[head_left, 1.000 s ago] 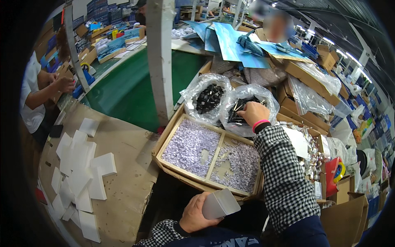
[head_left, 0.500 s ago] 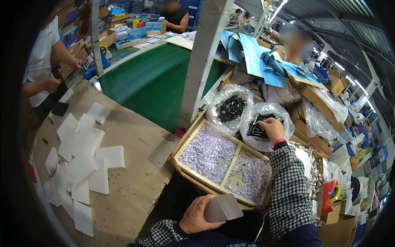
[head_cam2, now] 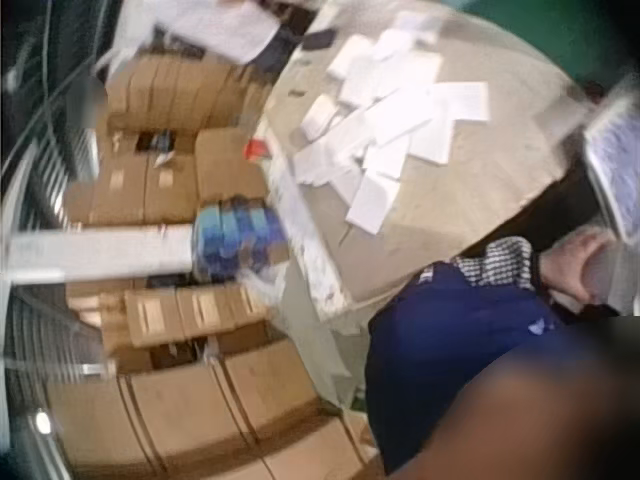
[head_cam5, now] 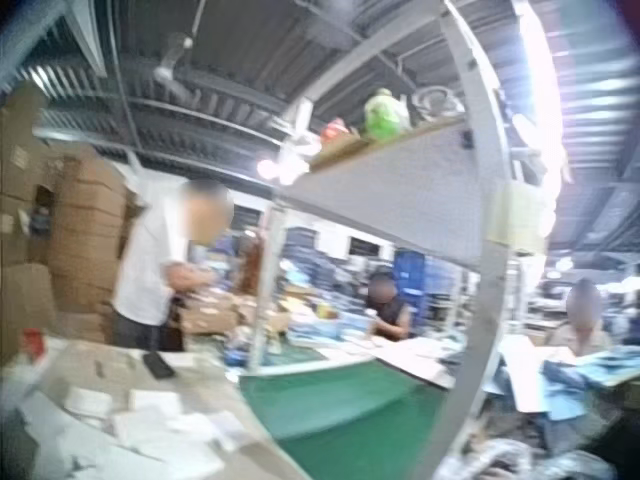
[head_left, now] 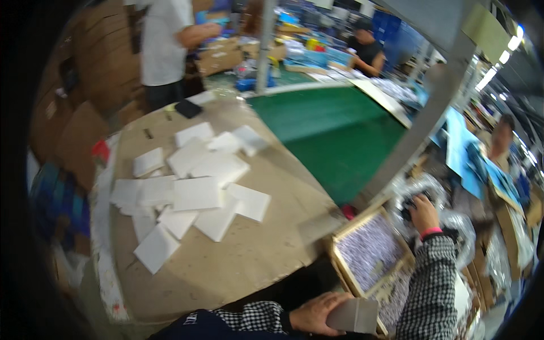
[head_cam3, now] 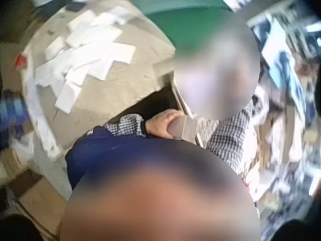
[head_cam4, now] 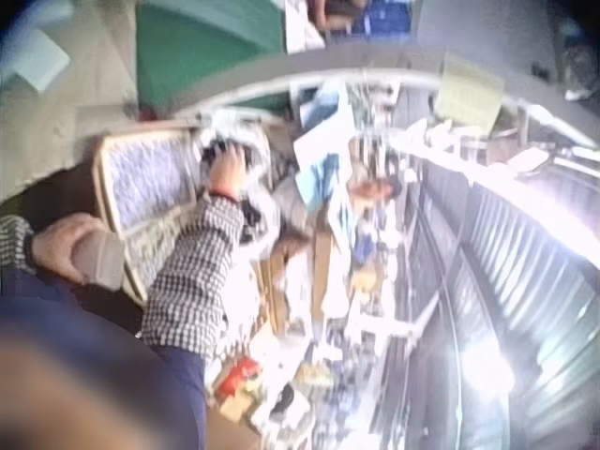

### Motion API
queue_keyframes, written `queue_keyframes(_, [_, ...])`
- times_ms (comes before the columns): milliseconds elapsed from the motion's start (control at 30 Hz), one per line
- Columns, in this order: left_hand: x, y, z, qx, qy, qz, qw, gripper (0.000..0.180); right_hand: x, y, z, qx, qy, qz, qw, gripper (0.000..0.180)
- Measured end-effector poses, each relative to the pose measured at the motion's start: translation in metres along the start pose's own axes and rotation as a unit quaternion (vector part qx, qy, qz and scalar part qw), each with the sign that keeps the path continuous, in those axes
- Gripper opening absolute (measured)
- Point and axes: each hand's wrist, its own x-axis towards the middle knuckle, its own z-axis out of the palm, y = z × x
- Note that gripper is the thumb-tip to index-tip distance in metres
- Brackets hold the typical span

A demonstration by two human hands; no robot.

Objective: The person assembles small white rectangular boxes by inserting components and sealing them with tape. They repeatedly pick components from trays, place them inside the boxes, and apply tape to close the boxes, then set the finished units aside.

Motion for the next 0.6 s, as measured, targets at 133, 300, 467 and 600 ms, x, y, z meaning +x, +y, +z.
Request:
queue_keyframes(133, [0.0,0.001,0.0,-0.007,0.023,-0.016,1.0,0.103,0.009,0.012,0.009,-0.033,-0.026,0.007,0.999,0.022])
queue_keyframes(300, [0.001,0.005,-0.001,0.016,-0.003,-0.029,0.999,0.106,0.003,0.009,0.012,-0.108,0.002,-0.001,0.994,0.011])
queue_keyframes(467, [0.003,0.012,-0.006,0.024,0.007,-0.05,0.998,0.089,-0.024,-0.019,-0.031,0.049,0.127,-0.027,0.99,0.013])
queue_keyframes(600, [0.006,0.024,-0.015,0.044,0.029,-0.067,0.996,0.086,-0.082,-0.061,-0.088,0.233,0.072,0.065,0.968,0.018])
